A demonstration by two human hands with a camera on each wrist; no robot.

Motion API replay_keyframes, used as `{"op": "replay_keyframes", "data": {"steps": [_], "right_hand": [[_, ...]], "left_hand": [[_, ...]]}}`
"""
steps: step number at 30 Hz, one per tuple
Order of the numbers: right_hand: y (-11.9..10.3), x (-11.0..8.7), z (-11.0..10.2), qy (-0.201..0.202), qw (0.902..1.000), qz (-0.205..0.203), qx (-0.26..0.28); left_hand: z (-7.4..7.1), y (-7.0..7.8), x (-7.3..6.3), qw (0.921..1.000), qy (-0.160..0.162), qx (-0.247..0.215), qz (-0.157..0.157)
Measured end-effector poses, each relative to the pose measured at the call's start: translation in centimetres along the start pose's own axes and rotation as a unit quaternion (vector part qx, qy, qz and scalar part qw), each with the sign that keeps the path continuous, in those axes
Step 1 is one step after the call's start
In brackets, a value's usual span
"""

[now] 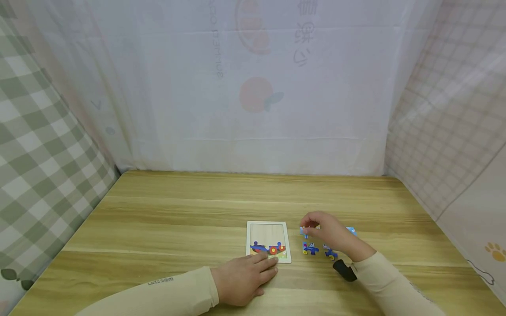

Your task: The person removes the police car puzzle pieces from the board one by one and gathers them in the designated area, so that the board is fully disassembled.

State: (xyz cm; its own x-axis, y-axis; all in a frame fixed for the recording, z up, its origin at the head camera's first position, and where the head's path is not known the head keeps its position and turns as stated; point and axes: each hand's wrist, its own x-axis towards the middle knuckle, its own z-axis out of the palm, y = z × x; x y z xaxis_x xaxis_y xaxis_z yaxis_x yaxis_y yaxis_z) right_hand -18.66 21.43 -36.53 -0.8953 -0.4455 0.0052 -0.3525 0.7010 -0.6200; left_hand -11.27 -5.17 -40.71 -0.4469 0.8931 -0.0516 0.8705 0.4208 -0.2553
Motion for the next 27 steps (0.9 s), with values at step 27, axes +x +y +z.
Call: {"op": "replay_keyframes", "data": {"steps": [27], "right_hand": [[-4.7, 4.2, 5.7, -0.077, 0.9962, -0.038, 0.006]], "left_hand": [[0.0, 0.7, 0.2, 0.9992, 0.018, 0.034, 0.008]]}}
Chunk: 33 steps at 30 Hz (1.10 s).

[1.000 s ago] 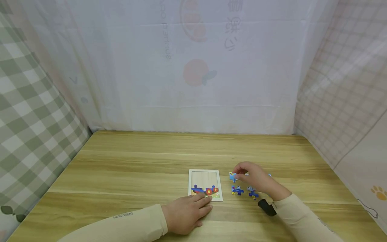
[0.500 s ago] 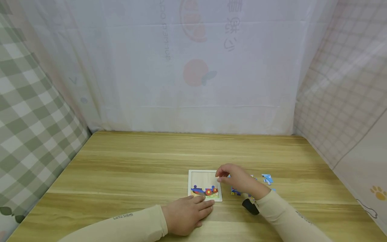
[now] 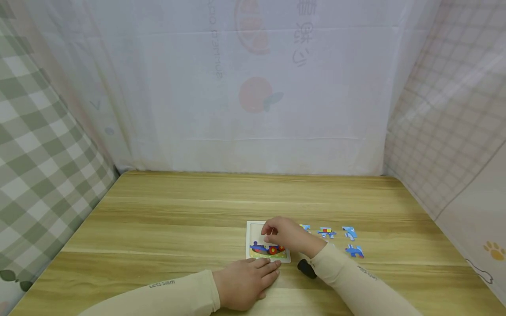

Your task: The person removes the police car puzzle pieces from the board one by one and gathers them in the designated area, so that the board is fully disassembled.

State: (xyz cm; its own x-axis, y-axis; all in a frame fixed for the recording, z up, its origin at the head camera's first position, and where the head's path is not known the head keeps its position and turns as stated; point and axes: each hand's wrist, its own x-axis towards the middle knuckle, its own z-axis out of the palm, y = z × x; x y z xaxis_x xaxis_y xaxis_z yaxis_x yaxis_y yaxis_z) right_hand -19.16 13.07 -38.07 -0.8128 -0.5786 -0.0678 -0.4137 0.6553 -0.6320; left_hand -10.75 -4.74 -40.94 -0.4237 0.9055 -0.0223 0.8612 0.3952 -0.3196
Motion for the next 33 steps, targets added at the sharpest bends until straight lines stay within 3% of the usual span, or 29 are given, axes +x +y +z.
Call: {"op": "replay_keyframes", "data": {"steps": [6, 13, 22, 28, 33], "right_hand": [[-0.3, 0.6, 0.7, -0.013, 0.9999, -0.002, 0.009], [-0.4, 1.2, 1.5, -0.031, 0.9995, 0.002, -0.003], [-0.7, 1.4, 2.1, -0.05, 0.9986, 0.004, -0.017], [-1.0, 1.4, 2.0, -0.049, 0.9987, 0.001, -0.014], [-0.8, 1.5, 2.1, -0.05, 0.9988, 0.0, -0.003]], "left_hand": [[0.0, 0.1, -0.2, 1.0, -0.001, 0.009, 0.004], [-0.1, 0.0, -0.4, 0.9987, -0.033, -0.039, 0.0], [0.2, 0.1, -0.6, 0.9993, -0.01, -0.036, -0.004], [0.2, 0.2, -0.6, 1.0, 0.004, -0.008, -0.003], [0.2, 0.3, -0.5, 1.0, -0.002, -0.004, -0.003]]}}
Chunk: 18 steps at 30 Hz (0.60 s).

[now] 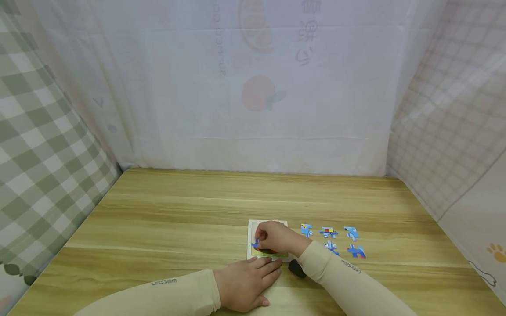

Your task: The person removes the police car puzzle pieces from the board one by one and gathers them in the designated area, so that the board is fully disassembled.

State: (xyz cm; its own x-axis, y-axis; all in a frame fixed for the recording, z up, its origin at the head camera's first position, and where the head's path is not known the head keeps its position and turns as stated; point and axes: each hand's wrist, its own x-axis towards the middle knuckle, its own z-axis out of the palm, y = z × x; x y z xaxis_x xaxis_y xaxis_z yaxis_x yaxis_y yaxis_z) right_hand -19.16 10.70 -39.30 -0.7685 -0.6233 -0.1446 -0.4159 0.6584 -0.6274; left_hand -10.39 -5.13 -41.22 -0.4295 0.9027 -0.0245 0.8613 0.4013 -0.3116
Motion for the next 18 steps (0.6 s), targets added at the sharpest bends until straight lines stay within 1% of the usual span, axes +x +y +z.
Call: {"op": "replay_keyframes", "data": {"steps": [6, 11, 18], "right_hand": [[0.24, 0.06, -0.01, -0.006, 0.9995, -0.001, 0.03], [0.21, 0.0, -0.07, -0.006, 0.9986, 0.002, 0.053], [0.38, 0.03, -0.07, -0.009, 0.9946, 0.011, 0.103]], "left_hand": [[-0.19, 0.04, 0.13, 0.9995, -0.029, -0.013, -0.002], [-0.16, 0.11, 0.12, 0.9988, -0.042, -0.026, -0.009], [-0.22, 0.17, 0.08, 0.9967, -0.065, -0.046, -0.014]]}}
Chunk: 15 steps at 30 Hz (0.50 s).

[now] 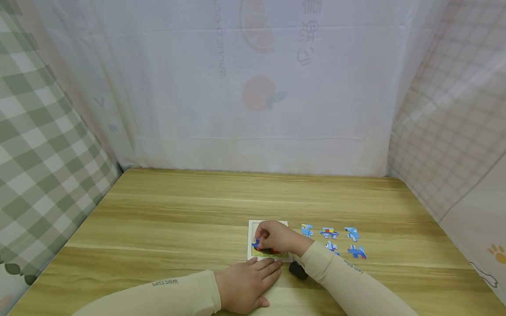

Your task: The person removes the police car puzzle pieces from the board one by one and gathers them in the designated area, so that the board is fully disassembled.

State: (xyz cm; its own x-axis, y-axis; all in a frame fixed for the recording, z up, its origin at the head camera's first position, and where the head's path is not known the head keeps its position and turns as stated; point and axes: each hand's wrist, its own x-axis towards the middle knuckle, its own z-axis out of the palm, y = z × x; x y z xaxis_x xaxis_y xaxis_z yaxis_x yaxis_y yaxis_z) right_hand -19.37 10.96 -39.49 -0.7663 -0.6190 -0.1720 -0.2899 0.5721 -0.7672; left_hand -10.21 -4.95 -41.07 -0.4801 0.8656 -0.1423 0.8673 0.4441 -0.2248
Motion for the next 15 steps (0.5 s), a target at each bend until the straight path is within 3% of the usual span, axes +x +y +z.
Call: {"op": "replay_keyframes", "data": {"steps": [15], "right_hand": [[0.51, 0.06, -0.36, -0.009, 0.9978, 0.012, 0.064]], "left_hand": [[0.03, -0.13, 0.09, 1.0, 0.0, -0.006, 0.007]]}}
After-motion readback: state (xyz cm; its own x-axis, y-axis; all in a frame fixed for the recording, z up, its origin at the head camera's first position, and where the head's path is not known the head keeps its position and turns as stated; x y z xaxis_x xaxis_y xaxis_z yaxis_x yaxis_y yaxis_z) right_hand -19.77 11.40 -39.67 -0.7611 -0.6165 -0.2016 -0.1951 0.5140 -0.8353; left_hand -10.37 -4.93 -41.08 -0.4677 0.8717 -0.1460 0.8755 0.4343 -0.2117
